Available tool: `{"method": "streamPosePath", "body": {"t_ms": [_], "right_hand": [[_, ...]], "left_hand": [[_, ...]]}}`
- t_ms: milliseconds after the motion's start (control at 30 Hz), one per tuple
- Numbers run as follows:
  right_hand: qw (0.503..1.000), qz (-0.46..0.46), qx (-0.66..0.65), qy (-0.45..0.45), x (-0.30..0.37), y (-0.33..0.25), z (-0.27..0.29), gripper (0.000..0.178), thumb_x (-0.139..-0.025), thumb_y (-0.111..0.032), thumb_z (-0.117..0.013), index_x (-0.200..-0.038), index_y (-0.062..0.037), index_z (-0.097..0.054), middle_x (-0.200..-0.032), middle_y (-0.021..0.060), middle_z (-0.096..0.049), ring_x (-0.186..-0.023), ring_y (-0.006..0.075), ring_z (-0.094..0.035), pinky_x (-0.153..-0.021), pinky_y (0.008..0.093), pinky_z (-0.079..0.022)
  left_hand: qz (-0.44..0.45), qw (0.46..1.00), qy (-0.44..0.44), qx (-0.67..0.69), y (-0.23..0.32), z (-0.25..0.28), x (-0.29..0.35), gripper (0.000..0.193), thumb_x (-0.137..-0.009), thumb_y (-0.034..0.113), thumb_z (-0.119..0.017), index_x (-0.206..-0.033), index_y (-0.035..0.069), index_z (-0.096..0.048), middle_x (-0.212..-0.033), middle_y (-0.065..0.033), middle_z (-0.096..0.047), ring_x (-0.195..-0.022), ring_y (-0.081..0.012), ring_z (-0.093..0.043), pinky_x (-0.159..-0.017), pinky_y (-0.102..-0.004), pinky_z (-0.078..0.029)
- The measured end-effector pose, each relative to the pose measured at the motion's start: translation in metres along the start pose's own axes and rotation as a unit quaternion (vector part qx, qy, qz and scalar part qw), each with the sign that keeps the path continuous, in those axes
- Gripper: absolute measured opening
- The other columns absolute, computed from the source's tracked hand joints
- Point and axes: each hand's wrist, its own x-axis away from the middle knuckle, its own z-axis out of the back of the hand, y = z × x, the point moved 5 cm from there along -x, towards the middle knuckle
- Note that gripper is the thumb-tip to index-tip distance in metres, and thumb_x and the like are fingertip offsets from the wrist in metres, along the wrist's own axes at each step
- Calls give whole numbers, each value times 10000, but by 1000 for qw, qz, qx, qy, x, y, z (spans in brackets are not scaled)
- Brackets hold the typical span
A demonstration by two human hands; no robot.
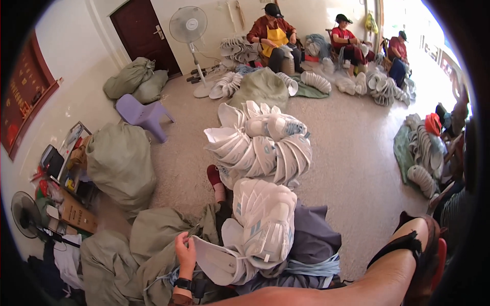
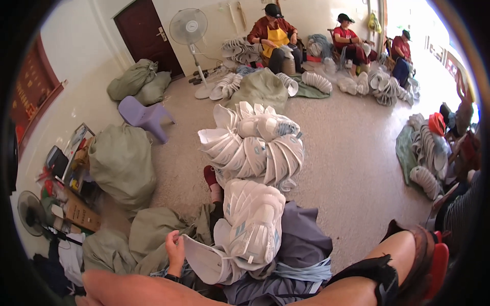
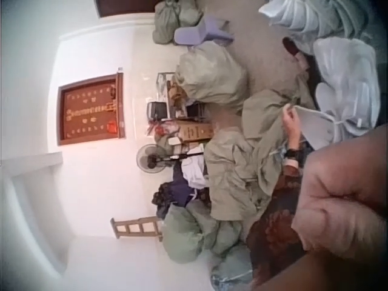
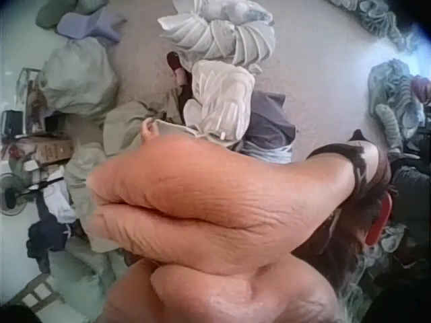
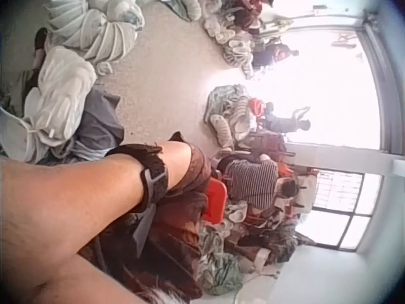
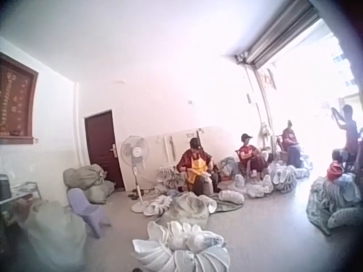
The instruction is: Manually thread laces and assemble components of a white and blue athletic shoe.
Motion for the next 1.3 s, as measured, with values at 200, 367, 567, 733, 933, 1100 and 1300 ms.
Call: {"method": "streamPosePath", "body": {"t_ms": [200, 367, 567, 733, 933, 1100, 1300], "right_hand": [[929, 69, 362, -39, -3, 0, 20, 223, -910, -144, -643, -768, -21, -523, -652, 23, -477, -571, 100, -452, -532, 263, -402], [555, 150, 814, -80, -7, -17, 10, 307, -834, -288, -699, -819, -13, -565, -659, 68, -521, -629, 159, -511, -659, 352, -473], [546, 56, 836, -9, -15, -33, 20, 365, -913, -373, -647, -961, -11, -640, -827, 69, -634, -837, 221, -580, -771, 387, -509], [527, 4, 834, 162, 112, -63, 11, 361, -981, -402, -570, -1005, -54, -662, -992, 52, -693, -1044, 285, -608, -823, 420, -509], [661, -176, 561, 467, 270, 5, 281, 611, -1014, -228, -598, -1505, 31, -343, -1347, 238, -564, -1171, 286, -603, -991, 378, -483], [674, -374, 482, 417, 369, 88, 343, 677, -1012, -294, -615, -1533, 26, -326, -1470, 206, -490, -1311, 249, -508, -1087, 359, -407], [717, -503, 154, 457, 322, 101, 338, 790, -1008, -254, -610, -1607, -36, -143, -1623, 105, -314, -1478, 235, -298, -1218, 342, -214]], "left_hand": [[-35, 999, -15, -20, 3, -6, -1, 269, -890, 16, -628, -1156, -11, -598, -1108, -149, -620, -919, -251, -648, -812, -359, -534], [-82, 996, -31, -27, -7, -18, -7, 250, -869, -29, -615, -1119, -15, -607, -1138, -160, -604, -957, -275, -638, -834, -358, -541], [-148, 983, -53, -95, 13, -10, -6, 261, -821, -49, -644, -1080, -20, -623, -1163, -177, -595, -989, -306, -639, -870, -356, -546], [-139, 985, -63, -83, 24, -13, -17, 264, -832, -20, -646, -1094, -11, -617, -1151, -173, -601, -980, -310, -621, -869, -380, -529], [-102, 988, -63, -95, 13, -7, -68, 324, -874, 54, -671, -1181, -8, -591, -1086, -157, -631, -883, -252, -631, -812, -365, -517], [27, 986, -163, 20, -24, -47, -145, 430, -883, 167, -730, -1234, -37, -588, -1151, -184, -672, -970, -229, -672, -846, -358, -531], [244, 876, -389, -148, -90, -106, -167, 704, -820, 478, -760, -1197, -98, -614, -1115, -189, -680, -984, -276, -668, -795, -394, -548]]}}
